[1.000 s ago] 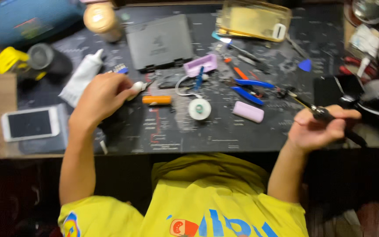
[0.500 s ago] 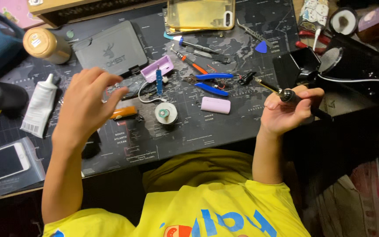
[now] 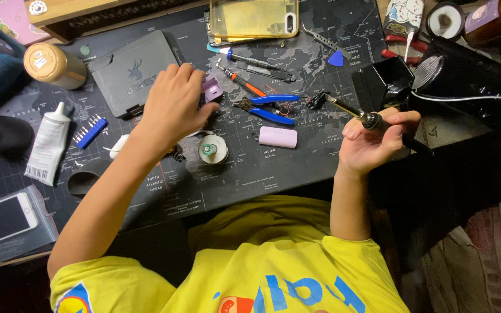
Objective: The person solders a small electronic component using a soldering iron and solder wire. They repeatedly apply solder to the component, trim excess with pliers, and inspect the work. The task is performed at a cluttered workbench with various tools and parts visible.
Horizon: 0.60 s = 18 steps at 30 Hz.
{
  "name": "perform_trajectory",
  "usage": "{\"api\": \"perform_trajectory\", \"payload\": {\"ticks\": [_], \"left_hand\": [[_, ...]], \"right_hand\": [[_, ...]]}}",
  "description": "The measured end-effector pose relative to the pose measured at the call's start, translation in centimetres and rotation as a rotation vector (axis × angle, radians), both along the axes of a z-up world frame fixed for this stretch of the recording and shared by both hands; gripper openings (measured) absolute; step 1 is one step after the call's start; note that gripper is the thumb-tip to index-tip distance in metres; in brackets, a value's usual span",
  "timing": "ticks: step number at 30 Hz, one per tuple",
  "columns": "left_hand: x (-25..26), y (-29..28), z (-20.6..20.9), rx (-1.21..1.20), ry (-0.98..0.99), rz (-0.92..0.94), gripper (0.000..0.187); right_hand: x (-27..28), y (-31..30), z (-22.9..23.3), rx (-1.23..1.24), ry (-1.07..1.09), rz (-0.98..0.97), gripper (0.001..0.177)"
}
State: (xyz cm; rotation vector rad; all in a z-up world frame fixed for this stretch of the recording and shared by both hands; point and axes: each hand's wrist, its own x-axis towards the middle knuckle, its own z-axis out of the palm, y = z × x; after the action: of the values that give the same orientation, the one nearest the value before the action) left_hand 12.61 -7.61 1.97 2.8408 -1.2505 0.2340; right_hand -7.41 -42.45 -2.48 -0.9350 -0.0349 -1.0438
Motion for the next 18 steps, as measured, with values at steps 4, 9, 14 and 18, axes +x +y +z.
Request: {"api": "perform_trajectory", "payload": {"ticks": [4, 9, 14, 18], "left_hand": [[0.0, 0.4, 0.3, -0.064, 0.108, 0.003, 0.047], [-1.2, 2.8, 4.2, -0.139, 0.253, 0.055, 0.044], [-2.3, 6.5, 6.2, -0.129, 0.356, 0.050, 0.042], [-3.2, 8.6, 7.0, -0.139, 0.390, 0.085, 0.043]], "right_hand": [[0.1, -0.1, 0.0, -0.016, 0.017, -0.011, 0.024], [0.1, -0.6, -0.7, -0.002, 0.010, -0.003, 0.024], [0.3, 0.8, 1.0, -0.047, 0.076, -0.082, 0.026], [-0.3, -0.4, -1.2, 0.013, 0.135, -0.085, 0.030]]}}
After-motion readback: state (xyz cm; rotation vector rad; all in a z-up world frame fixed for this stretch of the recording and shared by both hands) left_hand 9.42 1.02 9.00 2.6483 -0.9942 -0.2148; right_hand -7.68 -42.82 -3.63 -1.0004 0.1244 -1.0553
